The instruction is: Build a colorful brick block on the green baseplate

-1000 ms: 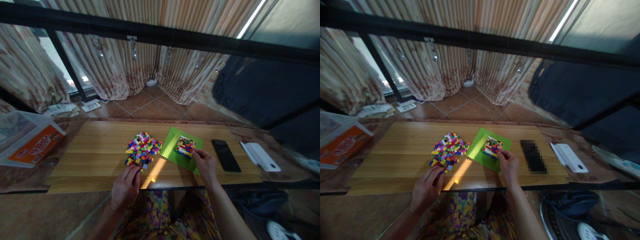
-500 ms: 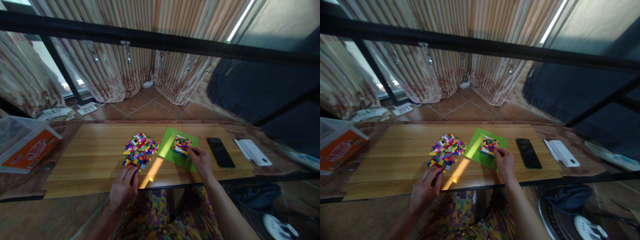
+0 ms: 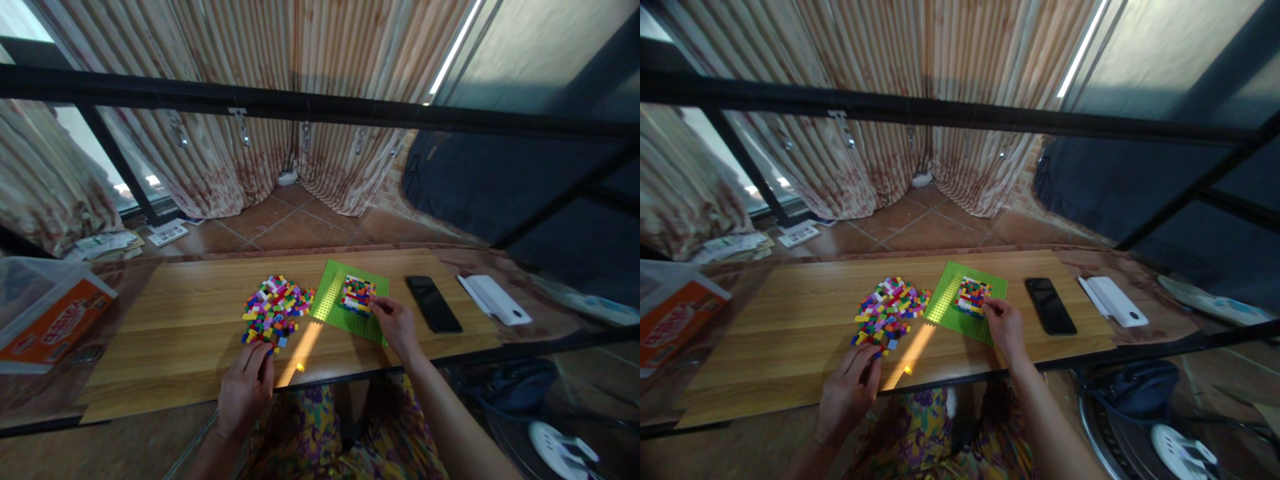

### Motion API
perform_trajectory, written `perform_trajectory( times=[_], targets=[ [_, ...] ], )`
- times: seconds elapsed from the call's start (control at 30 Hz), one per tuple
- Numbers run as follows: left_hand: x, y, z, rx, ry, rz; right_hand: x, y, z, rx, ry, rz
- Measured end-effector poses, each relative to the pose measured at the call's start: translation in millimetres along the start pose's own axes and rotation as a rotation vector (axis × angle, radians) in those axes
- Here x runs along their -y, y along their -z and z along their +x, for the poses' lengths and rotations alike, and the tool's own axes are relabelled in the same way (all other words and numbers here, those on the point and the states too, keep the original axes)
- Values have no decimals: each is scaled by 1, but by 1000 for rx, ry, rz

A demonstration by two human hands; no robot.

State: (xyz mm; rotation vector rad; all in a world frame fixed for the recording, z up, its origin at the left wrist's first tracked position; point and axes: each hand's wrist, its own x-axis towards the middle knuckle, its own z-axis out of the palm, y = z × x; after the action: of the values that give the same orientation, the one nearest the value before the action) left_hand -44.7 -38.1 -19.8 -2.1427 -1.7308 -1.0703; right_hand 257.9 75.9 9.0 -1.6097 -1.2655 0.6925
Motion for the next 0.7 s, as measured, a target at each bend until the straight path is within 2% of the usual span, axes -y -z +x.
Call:
perform_trajectory(
  times=[0.17,0.3,0.7],
  targets=[
    [1,1,2,13,-13,-16,-3,-1,-2,20,-126,277],
    [2,0,1,22,-18,-9,3,2,-3,39,-173,386],
    [1,-1,0,22,1,-3,-13,-7,8,-42,-123,170]
  ],
)
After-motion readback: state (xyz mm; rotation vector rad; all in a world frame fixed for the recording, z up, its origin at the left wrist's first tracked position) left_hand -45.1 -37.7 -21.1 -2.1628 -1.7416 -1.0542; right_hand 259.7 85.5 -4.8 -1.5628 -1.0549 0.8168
